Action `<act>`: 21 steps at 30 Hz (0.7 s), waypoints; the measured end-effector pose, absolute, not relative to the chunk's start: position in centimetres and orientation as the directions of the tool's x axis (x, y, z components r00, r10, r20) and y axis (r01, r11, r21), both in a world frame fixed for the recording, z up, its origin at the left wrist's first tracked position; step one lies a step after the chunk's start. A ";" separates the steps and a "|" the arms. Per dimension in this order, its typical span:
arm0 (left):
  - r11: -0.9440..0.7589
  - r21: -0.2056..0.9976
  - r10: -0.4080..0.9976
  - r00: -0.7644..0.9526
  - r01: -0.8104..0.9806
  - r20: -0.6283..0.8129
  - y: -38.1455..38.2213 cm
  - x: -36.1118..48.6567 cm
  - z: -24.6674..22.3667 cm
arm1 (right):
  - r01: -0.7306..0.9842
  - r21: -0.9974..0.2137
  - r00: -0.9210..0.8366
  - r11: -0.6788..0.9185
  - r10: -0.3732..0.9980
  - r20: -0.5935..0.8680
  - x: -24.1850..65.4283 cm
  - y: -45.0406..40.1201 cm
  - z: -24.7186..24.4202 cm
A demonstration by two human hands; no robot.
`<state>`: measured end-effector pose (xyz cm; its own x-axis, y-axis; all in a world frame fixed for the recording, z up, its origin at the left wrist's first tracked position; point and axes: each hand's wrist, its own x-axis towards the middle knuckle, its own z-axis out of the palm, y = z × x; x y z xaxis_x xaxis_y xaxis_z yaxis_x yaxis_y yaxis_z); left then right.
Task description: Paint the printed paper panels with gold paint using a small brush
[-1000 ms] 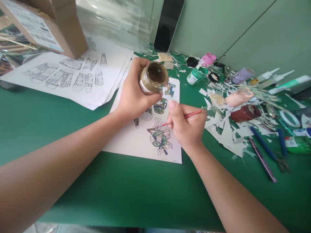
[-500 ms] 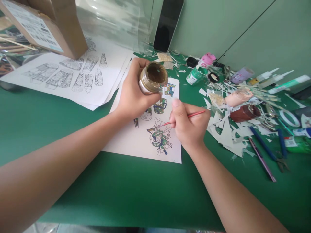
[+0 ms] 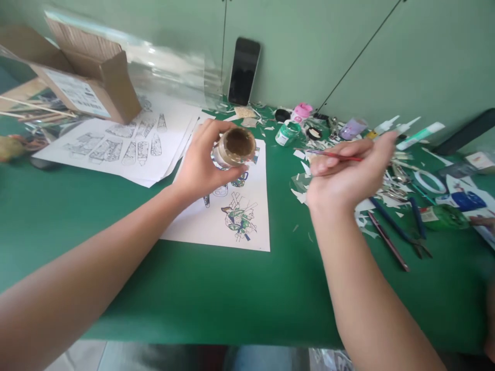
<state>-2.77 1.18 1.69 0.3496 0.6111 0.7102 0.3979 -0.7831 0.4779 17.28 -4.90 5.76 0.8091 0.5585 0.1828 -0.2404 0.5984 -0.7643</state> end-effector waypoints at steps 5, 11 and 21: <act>-0.597 0.603 0.768 0.162 0.529 0.619 -0.5 -5.4 3.6 | -0.227 -0.853 0.694 0.470 0.692 0.197 16.0 -3.9 2.3; -0.357 0.657 0.790 -0.161 0.664 0.592 -5.5 -11.1 -0.8 | -0.111 -0.923 0.616 0.368 0.755 0.226 15.0 -3.6 -0.1; -0.573 0.773 0.806 0.356 0.271 0.473 -21.0 -4.7 2.5 | -0.050 -0.940 0.666 0.336 0.713 0.219 16.0 -5.1 -0.8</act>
